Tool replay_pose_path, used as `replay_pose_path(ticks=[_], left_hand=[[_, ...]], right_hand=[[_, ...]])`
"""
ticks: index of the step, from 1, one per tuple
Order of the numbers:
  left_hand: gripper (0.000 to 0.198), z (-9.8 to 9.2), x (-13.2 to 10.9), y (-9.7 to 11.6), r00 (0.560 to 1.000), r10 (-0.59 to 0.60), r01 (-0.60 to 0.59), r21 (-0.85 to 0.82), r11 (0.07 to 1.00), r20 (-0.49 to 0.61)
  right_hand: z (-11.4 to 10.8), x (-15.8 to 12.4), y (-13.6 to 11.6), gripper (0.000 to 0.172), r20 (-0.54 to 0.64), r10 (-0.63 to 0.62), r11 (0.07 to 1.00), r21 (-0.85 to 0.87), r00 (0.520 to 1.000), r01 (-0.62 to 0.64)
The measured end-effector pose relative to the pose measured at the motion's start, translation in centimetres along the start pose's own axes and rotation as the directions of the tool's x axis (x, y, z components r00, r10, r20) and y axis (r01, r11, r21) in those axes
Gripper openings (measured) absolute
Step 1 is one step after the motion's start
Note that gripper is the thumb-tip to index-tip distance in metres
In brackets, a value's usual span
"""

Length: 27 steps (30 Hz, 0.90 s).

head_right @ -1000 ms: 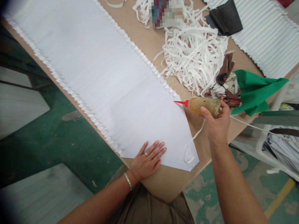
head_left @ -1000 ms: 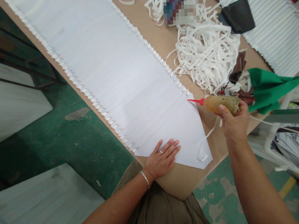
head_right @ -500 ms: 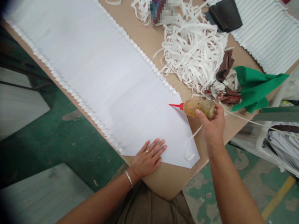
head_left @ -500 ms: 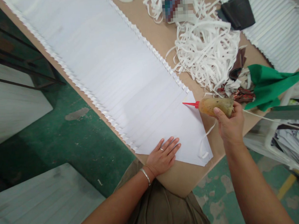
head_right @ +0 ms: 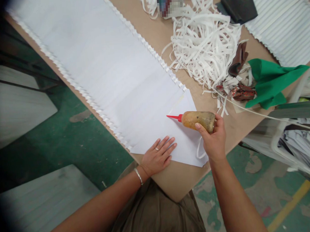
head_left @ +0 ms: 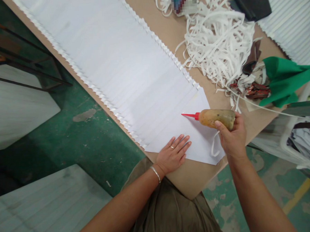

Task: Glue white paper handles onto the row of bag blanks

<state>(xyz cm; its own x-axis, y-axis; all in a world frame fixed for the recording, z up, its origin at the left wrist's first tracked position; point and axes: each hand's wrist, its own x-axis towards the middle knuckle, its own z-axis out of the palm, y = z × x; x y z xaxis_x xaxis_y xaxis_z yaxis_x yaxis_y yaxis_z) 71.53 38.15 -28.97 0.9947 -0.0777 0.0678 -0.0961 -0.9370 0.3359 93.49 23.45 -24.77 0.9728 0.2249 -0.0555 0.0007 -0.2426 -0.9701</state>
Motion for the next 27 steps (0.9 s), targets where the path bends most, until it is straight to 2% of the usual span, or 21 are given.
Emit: replay_pose_path(ticks=[6,14,20,27], left_hand=[[0.057,0.1,0.0,0.1,1.0,0.005,-0.005,-0.008,1.0,0.019],[0.05,0.9,-0.2,0.1,1.0,-0.003,0.0,-0.088,0.996,-0.03],[0.041,1.4,-0.3,0.1,0.998,-0.01,0.017,-0.131,0.991,0.058],[0.058,0.6,0.0,0.4,0.994,-0.019,0.023,-0.036,0.999,0.108]], right_hand=[[0.9,-3.6,-0.8,0.066,0.029,-0.008,1.0,-0.004,1.0,0.008],[1.9,-7.9,-1.1,0.07,0.109,0.046,0.997,-0.063,0.993,-0.039],[2.8,-10.9,-0.8,0.072,0.18,0.032,0.993,-0.115,0.983,-0.011],[4.6,-13.6,-1.9,0.069,0.292,-0.048,0.986,-0.139,0.955,0.092]])
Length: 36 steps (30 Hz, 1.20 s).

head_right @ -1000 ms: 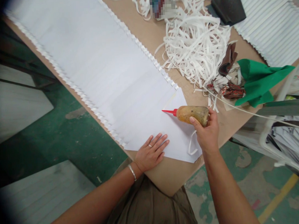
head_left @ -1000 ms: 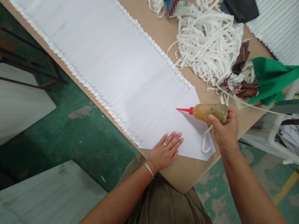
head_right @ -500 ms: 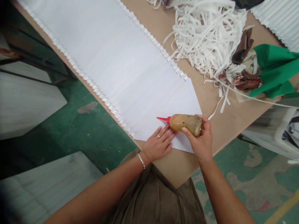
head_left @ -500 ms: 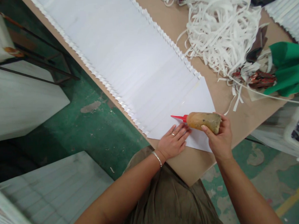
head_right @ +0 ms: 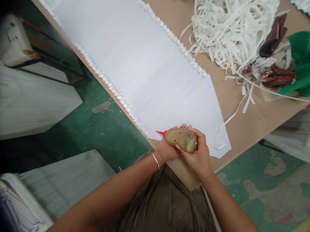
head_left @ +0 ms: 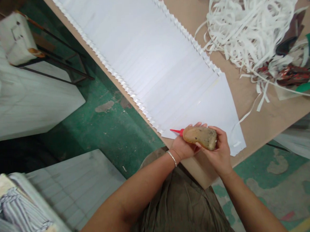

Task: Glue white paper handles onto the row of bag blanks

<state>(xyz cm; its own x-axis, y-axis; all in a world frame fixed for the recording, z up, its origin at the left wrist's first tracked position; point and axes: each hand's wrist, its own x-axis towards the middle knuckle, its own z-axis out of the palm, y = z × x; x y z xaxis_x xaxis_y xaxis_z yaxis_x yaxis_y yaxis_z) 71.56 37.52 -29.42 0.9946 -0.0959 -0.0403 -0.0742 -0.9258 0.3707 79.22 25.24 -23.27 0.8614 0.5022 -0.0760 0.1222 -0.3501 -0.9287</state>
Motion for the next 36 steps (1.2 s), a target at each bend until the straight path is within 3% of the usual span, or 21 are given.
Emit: replay_pose_path(ticks=[4,8,11,14,16,19,22,25,27,28,29,30,31,33,34,35,36], left_hand=[[0.059,-0.6,0.4,0.0,0.994,-0.003,-0.001,0.038,0.999,0.106],[0.053,-0.2,0.2,0.0,0.999,-0.01,0.009,0.006,1.0,0.053],[0.045,0.1,-0.1,-0.1,1.0,0.014,-0.014,-0.052,0.999,-0.011],[0.052,0.1,-0.2,-0.4,0.996,0.033,-0.038,-0.054,0.998,-0.078],[0.055,0.2,-0.2,-0.6,0.994,0.04,-0.044,-0.038,0.998,-0.102],[0.05,0.1,-0.6,-0.5,0.991,0.074,-0.077,-0.022,0.997,-0.115],[0.046,-1.1,-2.3,-0.7,0.977,0.164,-0.168,-0.016,0.986,-0.139],[0.042,-3.6,-5.2,-3.4,0.961,0.214,-0.221,-0.022,0.975,-0.173],[0.038,-5.6,-6.9,-8.0,0.967,0.022,-0.028,-0.023,0.999,-0.252],[0.038,-6.5,-7.4,-11.1,0.943,-0.124,0.121,-0.031,0.992,-0.308],[0.038,-7.3,-7.7,-14.6,0.891,-0.266,0.265,-0.054,0.963,-0.367],[0.04,-8.1,-7.6,-18.4,0.801,-0.395,0.398,-0.093,0.913,-0.449],[0.047,-8.7,-7.3,-22.2,0.683,-0.527,0.536,-0.143,0.832,-0.506],[0.065,-9.4,-5.9,-29.0,0.364,-0.784,0.786,-0.287,0.548,-0.502],[0.067,-9.5,-5.0,-31.6,0.18,-0.888,0.854,-0.38,0.354,-0.423],[0.065,-9.4,-4.1,-33.6,0.043,-0.955,0.875,-0.449,0.178,-0.295],[0.059,-9.3,-3.2,-35.0,0.033,-0.97,0.874,-0.463,0.145,-0.241]], right_hand=[[0.4,-0.6,-0.3,0.07,0.04,-0.058,0.998,-0.02,0.997,0.059],[-0.5,0.0,-0.2,0.072,0.0,-0.094,0.995,-0.035,0.996,0.094],[-2.1,1.7,0.0,0.075,-0.128,-0.105,0.994,-0.002,0.986,0.106],[-3.6,3.6,0.3,0.079,-0.293,-0.098,0.995,-0.007,0.951,0.1],[-4.0,4.2,0.5,0.083,-0.339,-0.053,0.998,0.007,0.939,0.059],[-3.6,4.3,0.7,0.071,-0.236,0.154,0.968,0.232,0.96,-0.098],[-3.5,4.5,0.7,0.046,-0.006,0.37,0.77,0.562,0.929,-0.303],[-4.6,5.8,0.9,0.035,0.028,0.443,0.605,0.728,0.896,-0.322],[-5.7,7.4,1.0,0.033,-0.062,0.443,0.606,0.756,0.894,-0.247],[-6.2,8.3,1.0,0.032,-0.113,0.426,0.633,0.746,0.898,-0.207],[-6.7,9.3,0.9,0.033,-0.162,0.399,0.671,0.723,0.902,-0.167],[-7.1,10.3,0.9,0.034,-0.205,0.363,0.711,0.691,0.909,-0.128],[-7.3,11.3,0.8,0.036,-0.245,0.323,0.75,0.656,0.914,-0.089],[-7.6,13.3,0.5,0.041,-0.32,0.252,0.809,0.587,0.913,-0.018],[-7.6,14.2,0.4,0.043,-0.356,0.228,0.829,0.559,0.906,0.011],[-7.6,15.0,0.3,0.044,-0.389,0.212,0.844,0.535,0.897,0.033],[-7.6,15.8,0.3,0.044,-0.416,0.201,0.856,0.515,0.887,0.048]])
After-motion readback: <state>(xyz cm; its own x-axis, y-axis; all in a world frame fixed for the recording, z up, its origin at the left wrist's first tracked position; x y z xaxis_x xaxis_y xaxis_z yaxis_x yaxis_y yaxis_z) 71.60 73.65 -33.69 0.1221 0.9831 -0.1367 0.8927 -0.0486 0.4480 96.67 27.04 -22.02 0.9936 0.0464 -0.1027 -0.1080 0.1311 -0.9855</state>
